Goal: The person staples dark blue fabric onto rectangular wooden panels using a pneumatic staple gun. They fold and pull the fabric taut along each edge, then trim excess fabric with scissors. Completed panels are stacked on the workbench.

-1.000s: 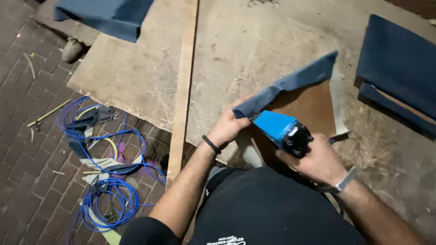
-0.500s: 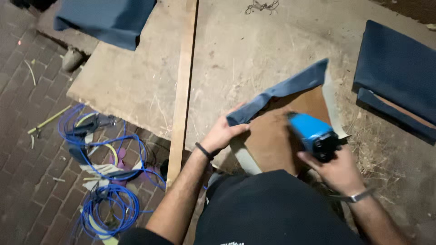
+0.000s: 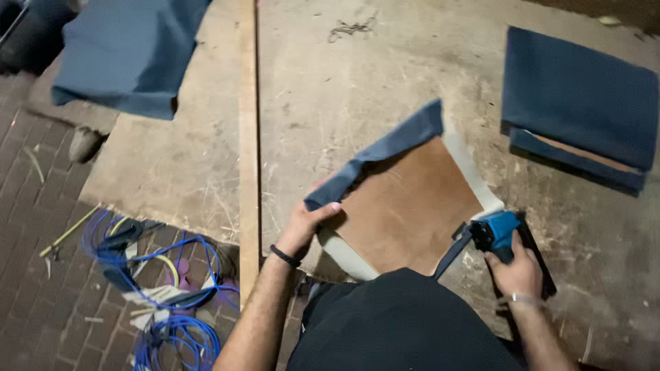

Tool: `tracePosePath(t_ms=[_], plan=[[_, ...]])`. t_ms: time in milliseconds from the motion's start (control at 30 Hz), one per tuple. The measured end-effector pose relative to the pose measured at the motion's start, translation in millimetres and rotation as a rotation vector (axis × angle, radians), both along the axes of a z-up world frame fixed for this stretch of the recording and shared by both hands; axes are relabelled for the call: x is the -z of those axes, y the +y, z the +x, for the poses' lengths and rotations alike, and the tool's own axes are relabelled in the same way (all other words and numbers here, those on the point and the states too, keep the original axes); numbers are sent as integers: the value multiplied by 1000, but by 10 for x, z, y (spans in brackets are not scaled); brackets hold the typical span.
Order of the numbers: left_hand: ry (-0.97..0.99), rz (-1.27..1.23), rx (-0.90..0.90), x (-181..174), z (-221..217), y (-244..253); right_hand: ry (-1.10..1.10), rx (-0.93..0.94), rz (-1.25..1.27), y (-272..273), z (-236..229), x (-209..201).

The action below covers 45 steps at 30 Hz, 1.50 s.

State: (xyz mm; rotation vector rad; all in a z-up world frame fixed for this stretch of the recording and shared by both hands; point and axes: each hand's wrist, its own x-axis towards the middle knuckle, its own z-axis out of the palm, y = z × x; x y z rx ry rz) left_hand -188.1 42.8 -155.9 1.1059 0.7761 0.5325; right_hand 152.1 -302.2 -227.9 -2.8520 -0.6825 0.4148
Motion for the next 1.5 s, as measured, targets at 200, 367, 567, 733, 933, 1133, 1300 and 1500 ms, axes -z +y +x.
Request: tracePosePath(t_ms=[200,367,567,733,933,1133,1300,1500], plan=[[158,-112,-330,330,18,109,264,126,42,218,55,-390],[531,959,-456,49,52,-43,353,283,275,334,-42,-920],[368,387,250,-606,766,-560,1083,517,1249,383,-100,-1261],[-41,851,511,-839,1306,-1031,1420,544,1475,489,-127,-1257],[371,907,300,-323,1175,-485,721,287,746,441,32,-1251],[905,1140,-148,488,186,487,233,110,-7,137,264,-682],[733,385,100,662,-48,627,25,-44,-86,47,178,-377],[-2,-315,68,250,60,616,588,-32,460,1136,-533,-1194]])
